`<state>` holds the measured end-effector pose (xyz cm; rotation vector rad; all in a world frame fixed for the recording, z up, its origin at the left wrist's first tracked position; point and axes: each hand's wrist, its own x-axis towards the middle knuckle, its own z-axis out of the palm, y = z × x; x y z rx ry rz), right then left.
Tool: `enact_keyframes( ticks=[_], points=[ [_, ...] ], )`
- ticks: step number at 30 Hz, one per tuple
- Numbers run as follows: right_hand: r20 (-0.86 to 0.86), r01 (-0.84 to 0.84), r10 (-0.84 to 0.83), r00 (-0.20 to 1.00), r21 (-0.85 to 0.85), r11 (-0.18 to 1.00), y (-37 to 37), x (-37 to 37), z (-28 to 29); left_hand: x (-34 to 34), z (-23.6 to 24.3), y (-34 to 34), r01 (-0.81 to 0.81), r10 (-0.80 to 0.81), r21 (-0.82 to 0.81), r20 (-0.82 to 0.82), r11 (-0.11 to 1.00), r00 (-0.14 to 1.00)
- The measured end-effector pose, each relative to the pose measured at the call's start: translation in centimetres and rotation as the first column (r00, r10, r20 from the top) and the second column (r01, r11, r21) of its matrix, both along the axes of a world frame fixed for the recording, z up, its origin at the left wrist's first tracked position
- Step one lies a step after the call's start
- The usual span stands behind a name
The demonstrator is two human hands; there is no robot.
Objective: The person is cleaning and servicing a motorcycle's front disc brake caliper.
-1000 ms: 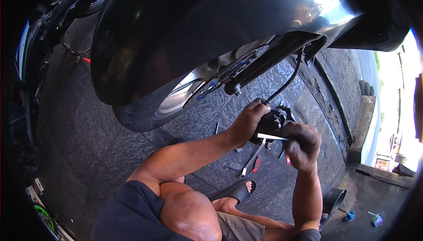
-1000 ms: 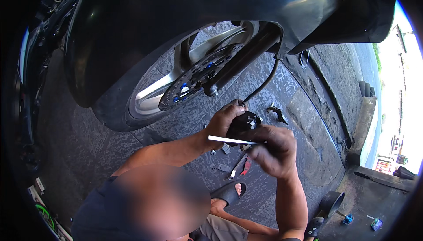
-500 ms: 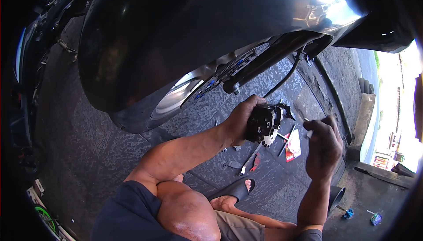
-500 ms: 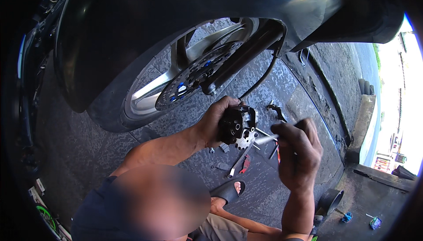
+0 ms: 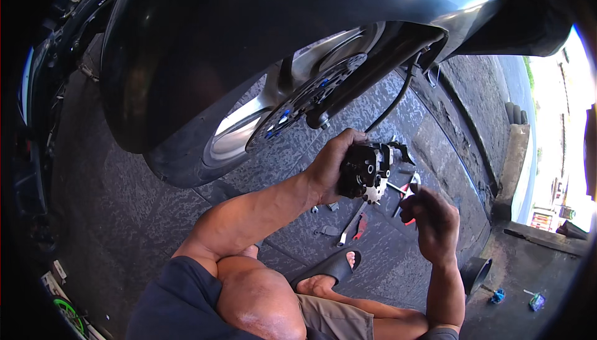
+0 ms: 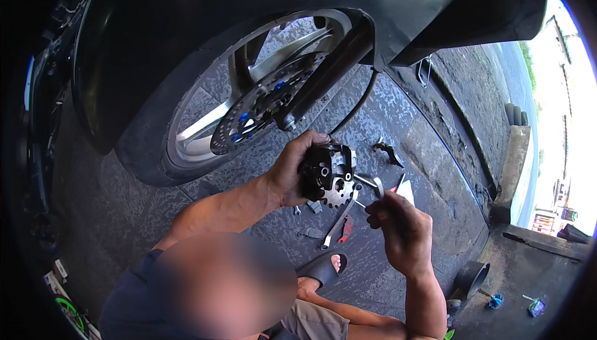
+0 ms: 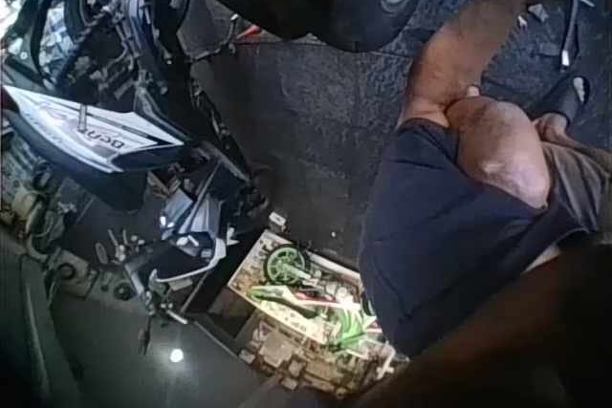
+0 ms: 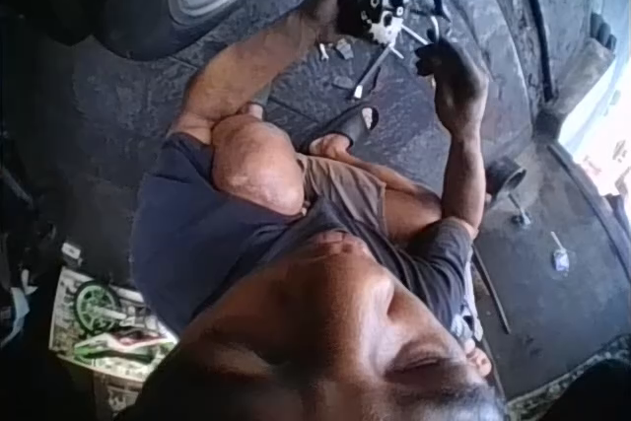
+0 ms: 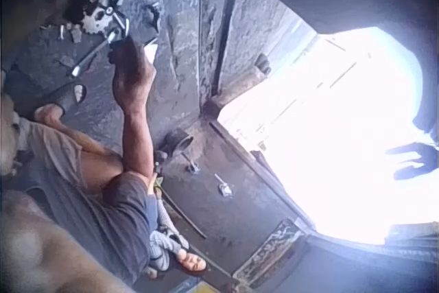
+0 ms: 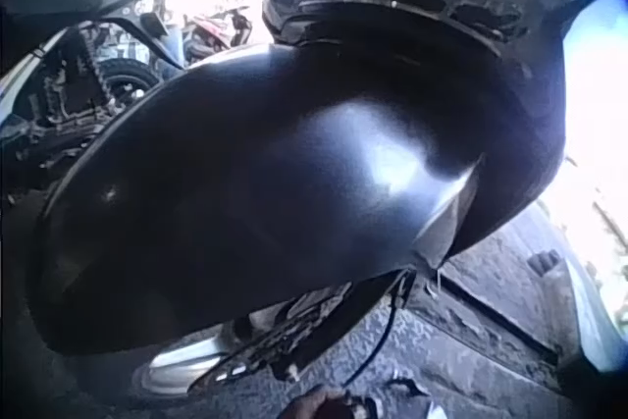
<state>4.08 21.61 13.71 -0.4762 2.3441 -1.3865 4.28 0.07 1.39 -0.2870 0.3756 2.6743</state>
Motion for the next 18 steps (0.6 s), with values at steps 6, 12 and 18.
enact_keyframes(
  ticks=[6,12,18],
  points=[
    [-0.161,-0.090,0.122,0.979,0.193,0.977,0.09,-0.21,-0.39,0.30,0.03,0.11,-0.003,0.003,-0.022,0.013,1.000,1.000],
    [-0.203,-0.115,0.153,0.967,0.190,0.975,0.46,-0.32,-0.12,0.29,0.34,0.04,0.030,-0.030,-0.028,0.022,0.999,0.999],
    [-0.148,-0.117,0.148,0.978,0.200,0.973,0.31,-0.92,0.01,0.41,0.80,-0.21,0.059,-0.059,-0.024,-0.003,0.998,0.998]
  ],
)
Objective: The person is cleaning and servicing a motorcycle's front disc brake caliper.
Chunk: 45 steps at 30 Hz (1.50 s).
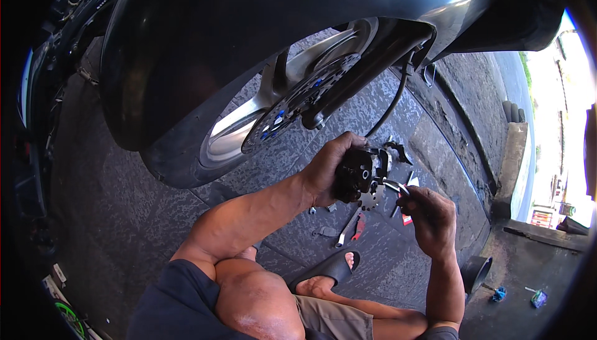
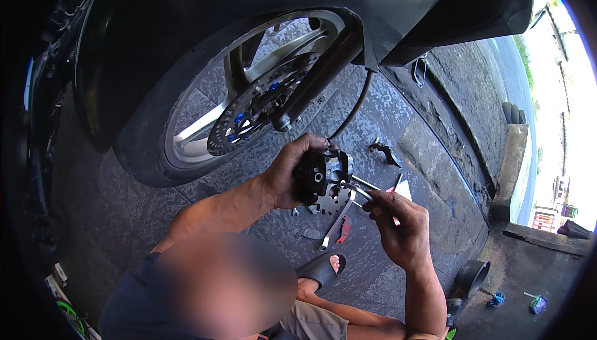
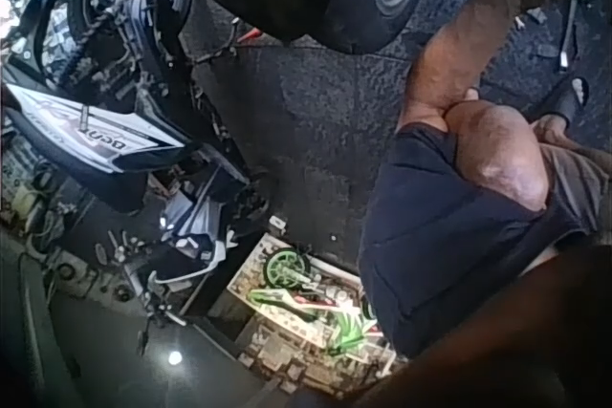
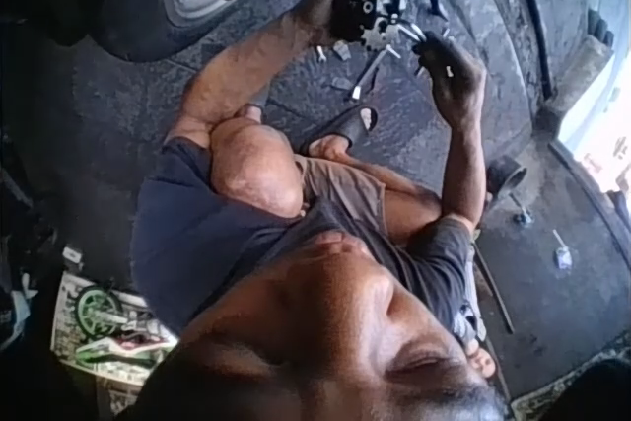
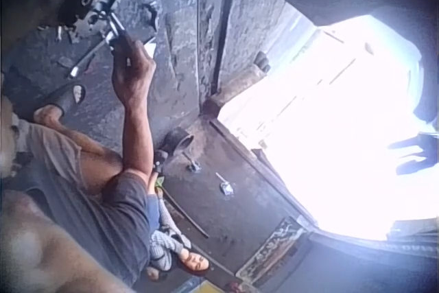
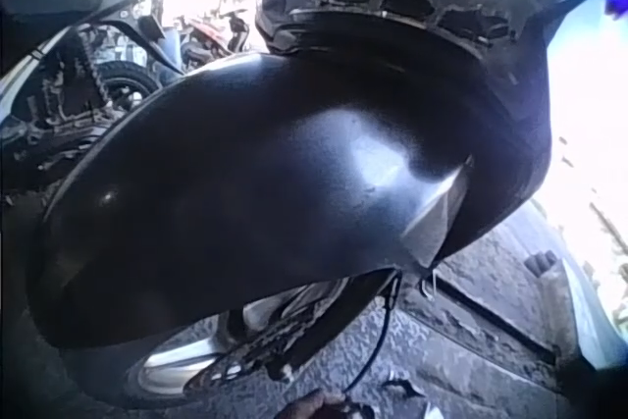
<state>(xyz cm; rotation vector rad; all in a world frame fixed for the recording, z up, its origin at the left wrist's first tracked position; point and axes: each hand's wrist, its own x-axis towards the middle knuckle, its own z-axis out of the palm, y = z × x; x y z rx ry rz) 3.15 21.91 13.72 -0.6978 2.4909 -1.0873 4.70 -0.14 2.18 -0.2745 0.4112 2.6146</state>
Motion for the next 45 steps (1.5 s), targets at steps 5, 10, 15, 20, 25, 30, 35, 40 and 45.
enact_keyframes(
  ticks=[5,10,15,20,25,30,35,40,45],
  points=[
    [-0.033,-0.052,0.054,0.998,0.060,0.997,-0.4,-0.8,0.4,0.1,0.3,-0.3,0.052,-0.052,-0.015,-0.013,0.999,0.999],
    [0.163,0.017,-0.001,0.987,-0.096,0.995,-0.5,0.2,-0.6,0.7,0.8,0.9,-0.050,0.050,-0.089,-0.003,0.995,0.999],
    [0.346,0.282,-0.174,0.922,-0.292,0.914,-0.2,2.4,-2.6,1.1,0.4,2.2,-0.334,0.310,-0.270,-0.128,0.903,0.942],
    [0.636,0.553,-0.215,0.741,-0.397,0.733,-1.0,3.4,-3.8,1.0,0.7,2.9,-0.486,0.383,-0.429,-0.308,0.761,0.871],
    [0.800,0.726,-0.228,0.555,-0.331,0.603,-2.1,3.3,-3.4,0.7,-0.6,3.1,-0.699,0.356,-0.556,-0.606,0.451,0.711],
    [0.850,0.783,-0.205,0.485,-0.318,0.535,-2.3,3.2,-3.0,0.1,-1.7,3.9,-0.772,0.341,-0.500,-0.701,0.391,0.627],
    [0.123,0.070,-0.038,0.992,-0.266,0.961,-1.1,4.4,-2.8,0.1,-1.3,3.7,-0.562,0.444,-0.556,-0.346,0.612,0.826],
    [-0.403,-0.204,0.268,0.875,0.194,0.960,-1.6,2.8,-0.3,0.1,-0.5,3.1,-0.338,0.374,-0.339,0.043,0.878,0.927],
    [-0.693,-0.252,0.348,0.632,0.241,0.937,-3.0,1.0,-1.0,0.9,-0.4,3.6,-0.286,0.280,-0.302,-0.066,0.909,0.958]
  ],
)
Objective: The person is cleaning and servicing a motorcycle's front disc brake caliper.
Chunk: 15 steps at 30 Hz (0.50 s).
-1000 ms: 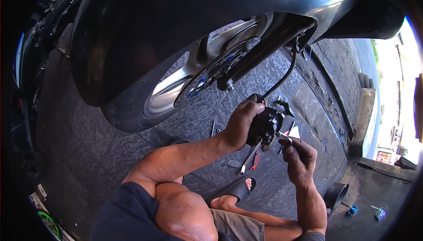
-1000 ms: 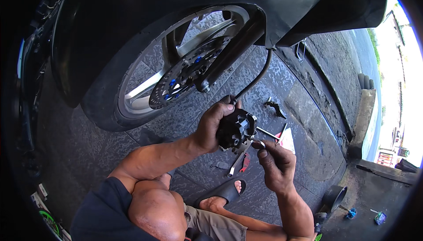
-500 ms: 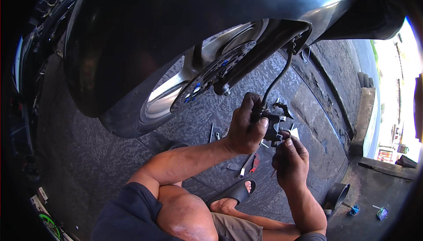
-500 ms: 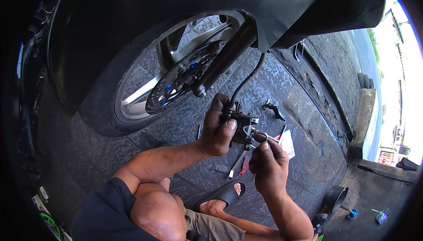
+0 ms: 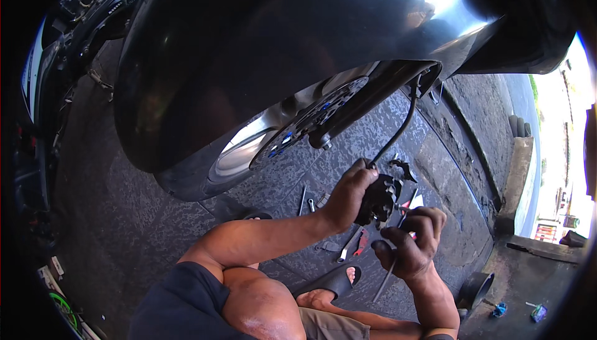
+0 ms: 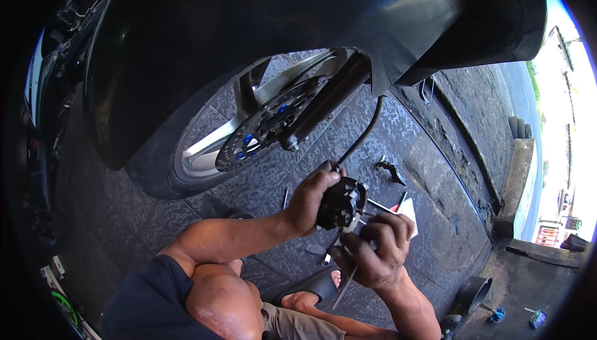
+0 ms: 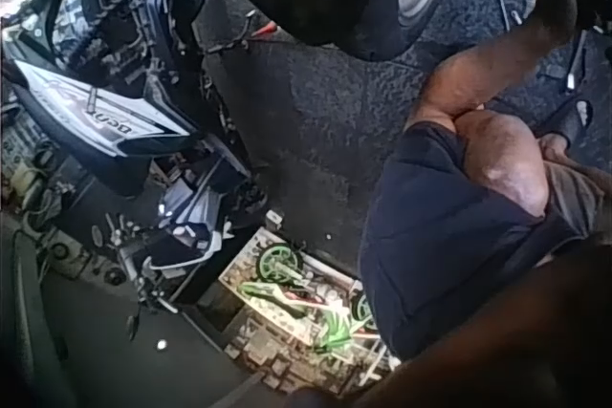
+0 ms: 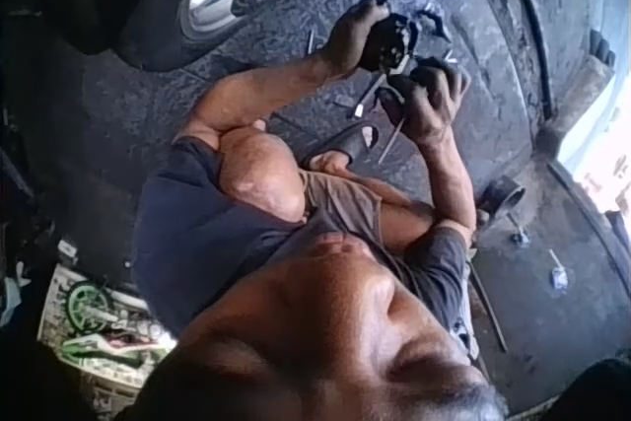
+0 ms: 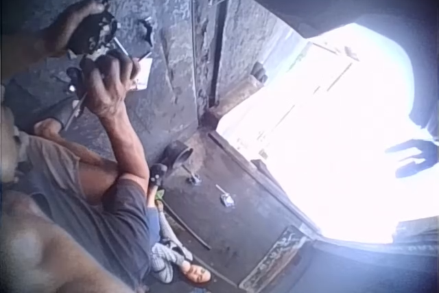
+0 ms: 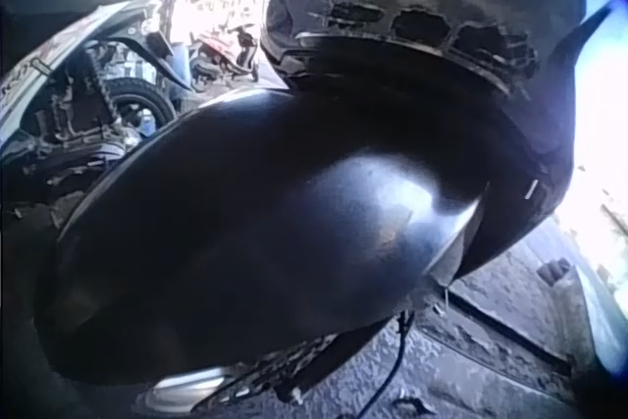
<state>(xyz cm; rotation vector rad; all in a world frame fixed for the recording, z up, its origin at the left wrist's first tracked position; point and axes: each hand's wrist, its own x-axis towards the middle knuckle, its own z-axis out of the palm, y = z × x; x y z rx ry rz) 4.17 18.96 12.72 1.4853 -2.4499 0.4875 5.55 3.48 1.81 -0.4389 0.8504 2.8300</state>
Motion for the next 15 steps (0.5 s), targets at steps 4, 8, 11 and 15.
enact_keyframes(
  ticks=[4,8,11,15],
  points=[
    [0.056,-0.093,0.103,0.993,-0.160,0.983,0.1,-0.1,-1.5,0.5,1.9,0.2,-0.037,0.022,-0.257,-0.061,0.966,0.998],
    [-0.023,-0.107,0.105,0.994,-0.143,0.984,0.3,0.2,-1.3,1.3,2.6,0.0,-0.057,0.008,-0.409,-0.120,0.911,0.993],
    [-0.018,-0.104,0.102,0.995,-0.152,0.983,0.6,0.7,-1.0,1.7,2.3,0.4,-0.113,0.025,-0.435,-0.203,0.893,0.979],
    [-0.037,-0.058,0.054,0.998,-0.141,0.988,1.5,0.7,-0.3,1.0,2.7,1.1,-0.152,0.016,-0.389,-0.331,0.909,0.944]
  ],
)
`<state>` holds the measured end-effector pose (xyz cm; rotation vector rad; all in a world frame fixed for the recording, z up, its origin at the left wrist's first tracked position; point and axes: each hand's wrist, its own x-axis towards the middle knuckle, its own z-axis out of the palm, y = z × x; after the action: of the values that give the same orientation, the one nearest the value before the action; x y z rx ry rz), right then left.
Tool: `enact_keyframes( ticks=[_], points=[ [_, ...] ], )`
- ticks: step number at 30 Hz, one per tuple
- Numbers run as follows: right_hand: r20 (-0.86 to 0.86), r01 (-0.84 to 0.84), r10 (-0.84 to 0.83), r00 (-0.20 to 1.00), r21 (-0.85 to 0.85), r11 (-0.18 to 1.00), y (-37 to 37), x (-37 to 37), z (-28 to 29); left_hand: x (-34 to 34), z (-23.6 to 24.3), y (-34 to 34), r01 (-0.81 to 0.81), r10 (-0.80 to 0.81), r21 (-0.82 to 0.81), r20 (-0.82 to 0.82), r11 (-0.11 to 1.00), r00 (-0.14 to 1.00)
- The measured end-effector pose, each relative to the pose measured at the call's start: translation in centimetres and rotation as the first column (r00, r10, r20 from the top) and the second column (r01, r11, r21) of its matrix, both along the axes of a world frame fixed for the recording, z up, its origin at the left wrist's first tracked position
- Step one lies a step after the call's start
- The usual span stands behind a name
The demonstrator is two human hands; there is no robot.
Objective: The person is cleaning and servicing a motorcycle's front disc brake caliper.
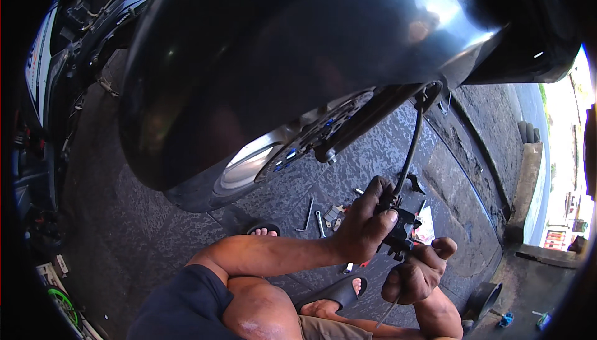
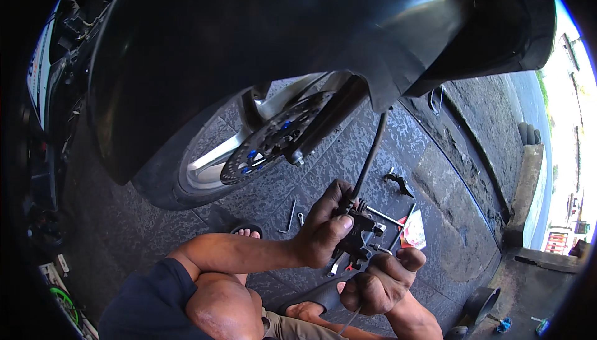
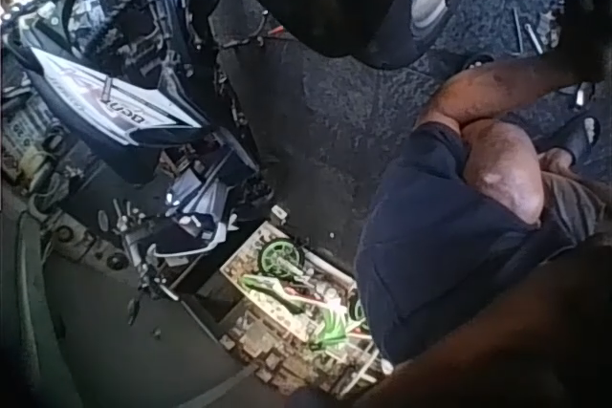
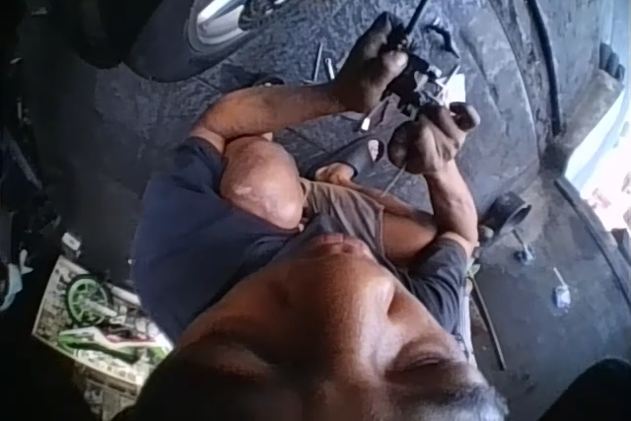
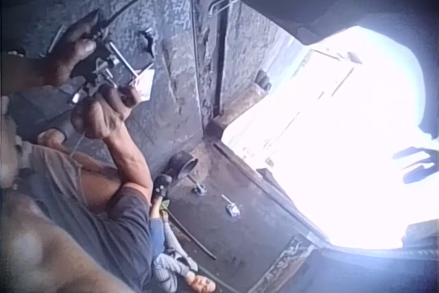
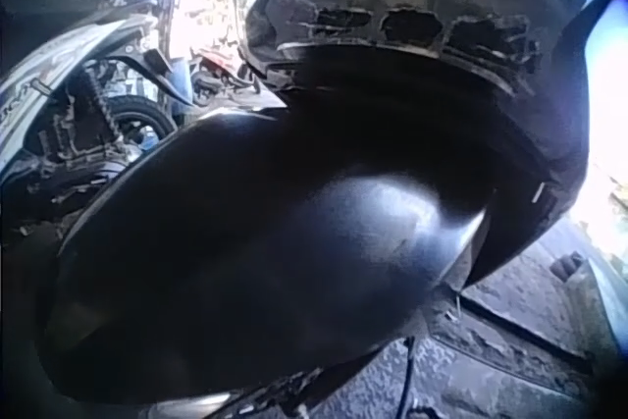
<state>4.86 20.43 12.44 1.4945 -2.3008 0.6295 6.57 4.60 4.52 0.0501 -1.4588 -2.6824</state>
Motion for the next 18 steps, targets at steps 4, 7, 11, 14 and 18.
enact_keyframes(
  ticks=[4,7,11,14,18],
  points=[
    [0.041,-0.001,0.002,0.999,-0.010,1.000,0.0,-0.1,-0.5,-0.2,-0.4,0.1,-0.027,0.028,0.023,-0.053,0.999,0.998],
    [0.060,0.015,-0.016,0.998,0.016,1.000,0.4,-0.3,-0.6,-0.5,-1.0,0.2,-0.033,0.034,0.011,-0.099,0.999,0.994],
    [0.111,0.041,-0.040,0.993,-0.001,0.999,0.2,-0.3,-0.6,-0.5,-1.3,0.3,-0.036,0.038,0.020,-0.112,0.999,0.993],
    [0.138,0.065,-0.062,0.988,-0.013,0.998,0.0,-0.3,-0.7,-0.4,-2.4,0.2,-0.067,0.062,-0.027,-0.158,0.997,0.985],
    [0.216,0.109,-0.100,0.971,-0.034,0.993,-0.6,-0.4,-0.4,-0.6,-1.9,0.0,-0.065,0.058,-0.043,-0.140,0.997,0.988]
  ],
)
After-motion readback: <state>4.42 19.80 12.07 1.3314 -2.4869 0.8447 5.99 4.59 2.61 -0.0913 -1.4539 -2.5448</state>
